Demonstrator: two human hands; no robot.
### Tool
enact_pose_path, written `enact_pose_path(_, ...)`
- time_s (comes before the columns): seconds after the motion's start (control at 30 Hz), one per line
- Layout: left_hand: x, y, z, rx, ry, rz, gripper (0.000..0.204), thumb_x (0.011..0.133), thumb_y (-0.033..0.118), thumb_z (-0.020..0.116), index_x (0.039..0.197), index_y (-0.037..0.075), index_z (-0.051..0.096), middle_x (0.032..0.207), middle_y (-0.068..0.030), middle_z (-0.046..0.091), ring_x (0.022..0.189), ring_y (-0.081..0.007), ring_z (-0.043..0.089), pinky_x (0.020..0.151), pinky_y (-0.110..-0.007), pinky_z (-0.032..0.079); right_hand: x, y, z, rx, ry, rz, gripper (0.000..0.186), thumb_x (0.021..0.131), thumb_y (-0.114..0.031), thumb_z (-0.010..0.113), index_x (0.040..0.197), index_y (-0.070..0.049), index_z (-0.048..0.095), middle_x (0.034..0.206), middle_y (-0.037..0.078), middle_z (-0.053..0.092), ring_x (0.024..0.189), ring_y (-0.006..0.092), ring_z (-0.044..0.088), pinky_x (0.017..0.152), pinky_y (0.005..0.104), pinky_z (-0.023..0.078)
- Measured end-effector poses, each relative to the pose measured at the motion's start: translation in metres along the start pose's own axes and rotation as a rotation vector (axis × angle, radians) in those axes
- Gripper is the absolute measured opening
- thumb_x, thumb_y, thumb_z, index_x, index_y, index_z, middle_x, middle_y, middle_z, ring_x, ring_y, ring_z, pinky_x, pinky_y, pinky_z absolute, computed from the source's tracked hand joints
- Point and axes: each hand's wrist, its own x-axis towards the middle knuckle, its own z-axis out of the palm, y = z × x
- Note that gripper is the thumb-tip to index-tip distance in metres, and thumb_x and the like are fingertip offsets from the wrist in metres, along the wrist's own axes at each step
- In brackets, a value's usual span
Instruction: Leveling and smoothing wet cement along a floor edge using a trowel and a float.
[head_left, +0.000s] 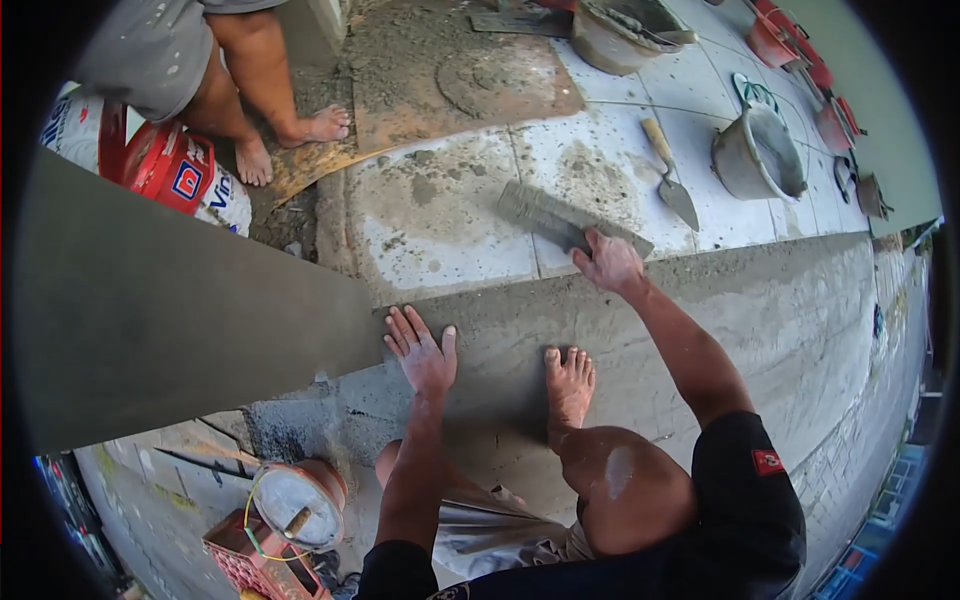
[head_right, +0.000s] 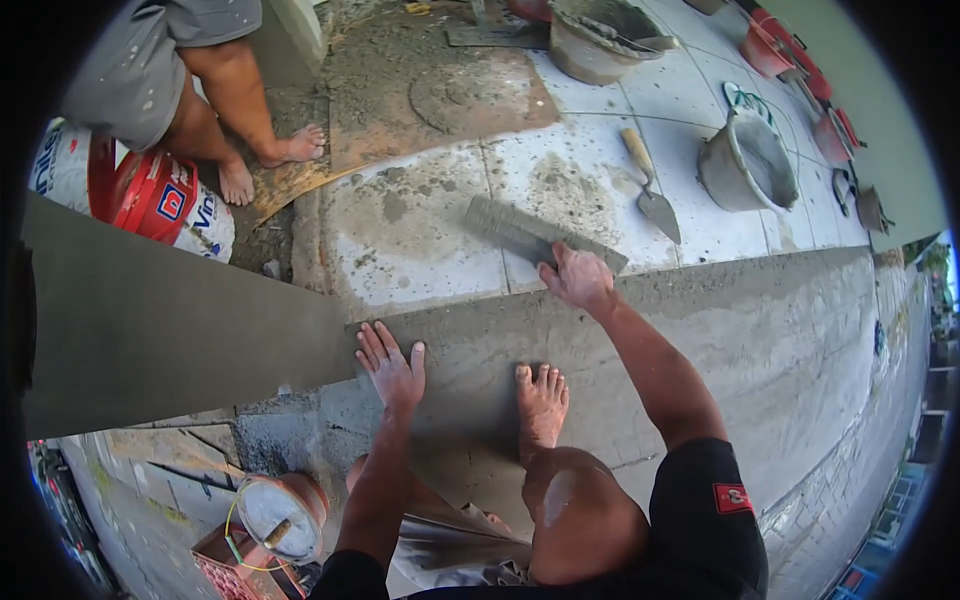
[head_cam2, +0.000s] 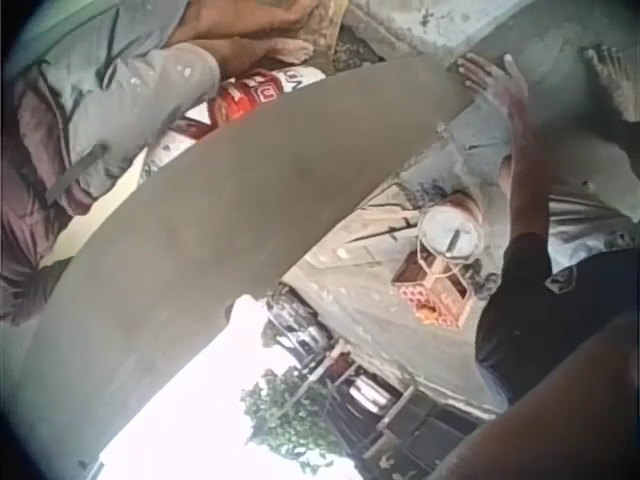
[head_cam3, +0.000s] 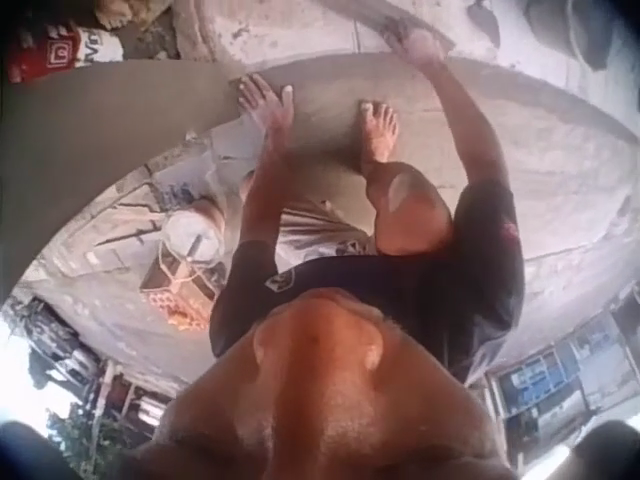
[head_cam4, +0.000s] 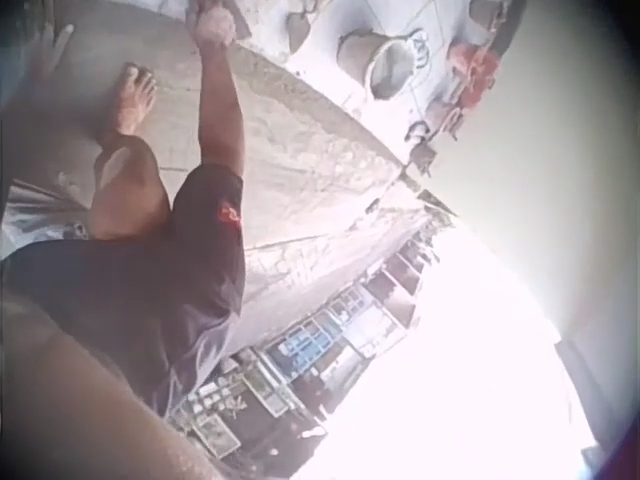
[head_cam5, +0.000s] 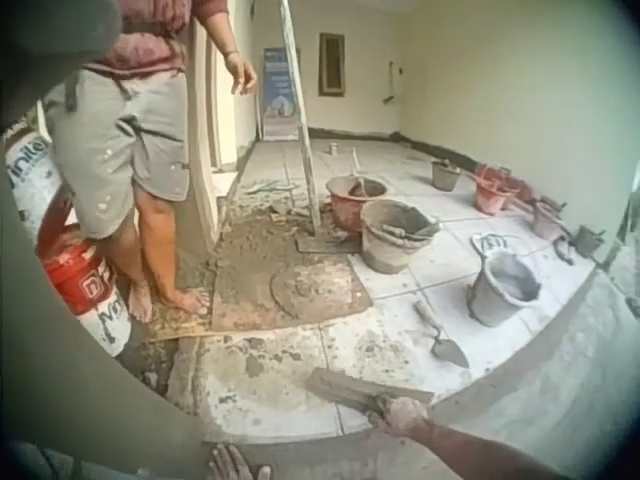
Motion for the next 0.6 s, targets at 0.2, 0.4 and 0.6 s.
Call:
enact_pose_path(0.2, -0.001, -0.005, 0.005, 0.050, 0.029, -0.017, 0.087, 0.097, 0.051, 0.054, 0.158, -0.003, 0.021, 0.165, -0.0277, 0.016, 0.153, -0.0441, 0.014, 0.121, -0.061, 0.012, -0.108, 0.030, 0.011, -0.259, -0.411, -0.337, 0.046, 0.095, -0.055, 0.053, 0.108, -0.011, 0.057, 0.083, 0.018, 0.071, 0.078, 0.0381, 0.072, 0.068, 0.0531, 0.057)
enact_pose_path(0.4, 0.003, 0.008, 0.007, 0.081, 0.054, -0.077, 0.086, 0.098, 0.053, 0.052, 0.158, -0.002, 0.022, 0.164, -0.0280, 0.017, 0.153, -0.0442, 0.014, 0.121, -0.062, 0.012, -0.041, 0.092, -0.015, -0.212, 0.046, 0.122, 0.047, 0.098, -0.052, 0.051, 0.113, -0.009, 0.056, 0.078, 0.019, 0.071, 0.073, 0.0401, 0.071, 0.066, 0.0525, 0.057)
enact_pose_path(0.6, 0.082, 0.033, -0.001, -0.342, 0.186, 0.104, 0.079, 0.098, 0.037, 0.059, 0.158, 0.000, 0.023, 0.164, -0.0274, 0.019, 0.153, -0.0444, 0.013, 0.123, -0.054, 0.015, -0.041, 0.037, -0.009, -0.277, -0.350, -0.287, 0.047, 0.099, -0.050, 0.049, 0.113, -0.006, 0.054, 0.075, 0.019, 0.070, 0.073, 0.0392, 0.071, 0.065, 0.0523, 0.056)
